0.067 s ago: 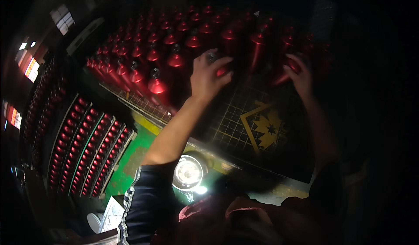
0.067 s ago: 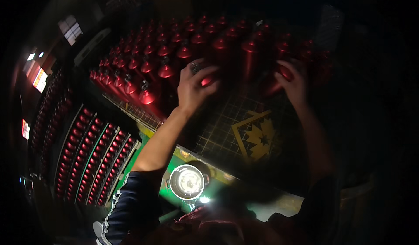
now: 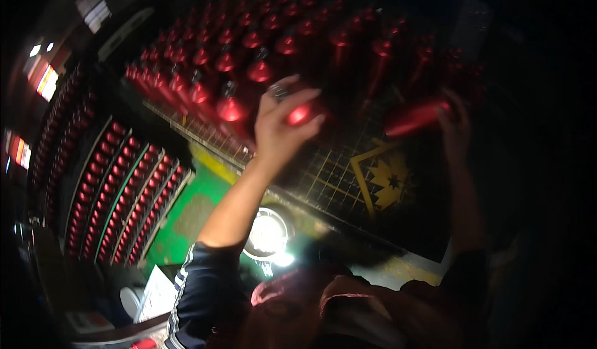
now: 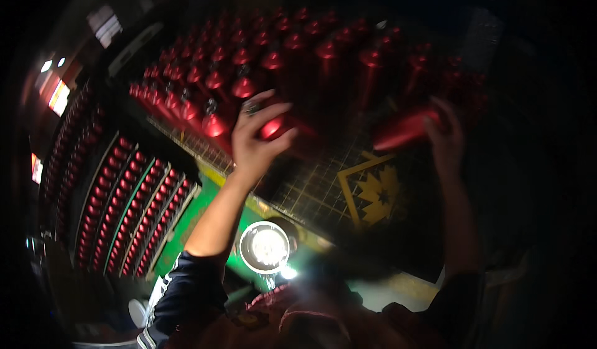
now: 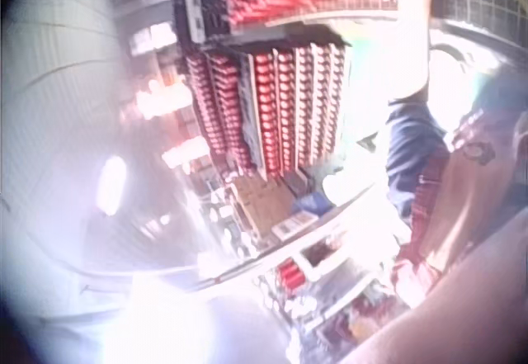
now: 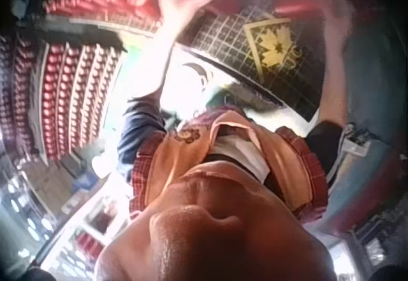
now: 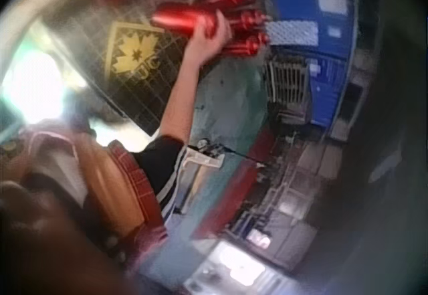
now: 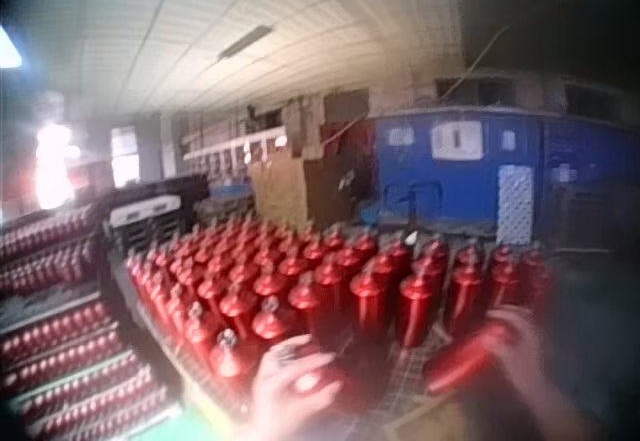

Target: The person repeatedly picks up red cylindrical containers from a rotating rack, briefly dips them into a small bowl of liquid, and places them onto a metal tray. The person continues this repetitive cycle of picking, dipping, and placing the containers.

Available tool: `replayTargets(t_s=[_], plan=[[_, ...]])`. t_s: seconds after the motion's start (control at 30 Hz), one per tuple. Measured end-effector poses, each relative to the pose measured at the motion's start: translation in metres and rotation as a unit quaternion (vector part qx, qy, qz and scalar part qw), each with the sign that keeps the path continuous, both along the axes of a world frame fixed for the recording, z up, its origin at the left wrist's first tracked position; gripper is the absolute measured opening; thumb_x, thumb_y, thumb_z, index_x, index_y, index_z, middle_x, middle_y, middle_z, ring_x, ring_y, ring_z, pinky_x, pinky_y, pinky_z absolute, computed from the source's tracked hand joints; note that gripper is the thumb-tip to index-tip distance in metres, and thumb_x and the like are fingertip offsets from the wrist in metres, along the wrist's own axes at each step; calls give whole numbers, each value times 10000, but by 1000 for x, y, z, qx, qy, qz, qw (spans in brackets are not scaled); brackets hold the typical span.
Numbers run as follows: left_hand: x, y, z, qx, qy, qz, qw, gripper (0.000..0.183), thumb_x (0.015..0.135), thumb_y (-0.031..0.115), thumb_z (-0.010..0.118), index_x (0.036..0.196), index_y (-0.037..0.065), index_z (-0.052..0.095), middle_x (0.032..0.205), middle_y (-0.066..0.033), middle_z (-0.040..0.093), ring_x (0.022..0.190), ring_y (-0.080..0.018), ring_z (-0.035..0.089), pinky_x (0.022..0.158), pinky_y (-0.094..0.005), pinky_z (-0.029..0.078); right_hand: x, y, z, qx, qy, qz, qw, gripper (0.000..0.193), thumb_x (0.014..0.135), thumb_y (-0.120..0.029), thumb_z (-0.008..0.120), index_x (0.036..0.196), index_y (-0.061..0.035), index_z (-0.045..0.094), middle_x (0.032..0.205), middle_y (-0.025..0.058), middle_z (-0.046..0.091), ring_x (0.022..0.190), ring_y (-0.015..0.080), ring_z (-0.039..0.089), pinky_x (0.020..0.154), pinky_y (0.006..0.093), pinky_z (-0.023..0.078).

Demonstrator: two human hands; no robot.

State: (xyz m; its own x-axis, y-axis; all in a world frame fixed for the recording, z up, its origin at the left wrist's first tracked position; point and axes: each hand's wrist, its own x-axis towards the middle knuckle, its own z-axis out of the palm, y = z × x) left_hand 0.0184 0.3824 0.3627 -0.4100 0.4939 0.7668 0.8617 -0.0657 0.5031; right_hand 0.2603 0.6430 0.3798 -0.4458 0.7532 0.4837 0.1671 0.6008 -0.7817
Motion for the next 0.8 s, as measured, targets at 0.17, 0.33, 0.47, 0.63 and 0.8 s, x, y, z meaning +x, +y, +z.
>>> replayTargets(t_s=[0.17, 0.33, 0.47, 0.63, 0.8], plan=[[23, -177, -31, 130, -477, -91, 865, 500, 752, 152, 767, 1207, -7, 632, 1271, -175, 623, 1132, -266, 616, 1018, -393, 473, 44, -111, -23, -299, 90, 163, 936, 611, 909, -440, 556, 1434, -146, 451, 1403, 179, 480, 1217, 303, 518, 992, 422, 463], [58, -289, -124, 169, -735, -45, 655, 460, 905, 324, 609, 1258, 32, 573, 1267, -285, 582, 1041, -361, 651, 899, -445, 562, -13, -225, -105, -585, 22, 451, 673, 599, 932, -439, 547, 1407, -91, 444, 1352, 177, 519, 1179, 277, 553, 963, 423, 493], [61, -337, -240, 299, -846, -128, 422, 423, 942, 318, 540, 1243, 24, 579, 1239, -281, 594, 1010, -375, 658, 883, -462, 570, -62, -310, -193, -849, 75, 306, 425, 484, 913, -396, 567, 1219, -22, 587, 1154, 168, 643, 1066, 311, 628, 934, 464, 519], [28, -375, -373, 364, -845, -242, 307, 610, 961, 399, 520, 1366, -51, 443, 1284, -337, 506, 1099, -464, 592, 908, -532, 564, -150, -347, -336, -947, 22, 280, 159, 590, 886, -456, 614, 1231, 19, 554, 1185, 289, 589, 1007, 448, 612, 742, 502, 599], [5, -394, -409, 422, -801, -419, 65, 646, 969, 458, 487, 1378, -39, 432, 1378, -342, 394, 1261, -522, 432, 981, -604, 487, -192, -376, -409, -965, -18, 245, 92, 625, 860, -489, 632, 1223, 14, 553, 1193, 277, 573, 1024, 458, 583, 780, 544, 591]])
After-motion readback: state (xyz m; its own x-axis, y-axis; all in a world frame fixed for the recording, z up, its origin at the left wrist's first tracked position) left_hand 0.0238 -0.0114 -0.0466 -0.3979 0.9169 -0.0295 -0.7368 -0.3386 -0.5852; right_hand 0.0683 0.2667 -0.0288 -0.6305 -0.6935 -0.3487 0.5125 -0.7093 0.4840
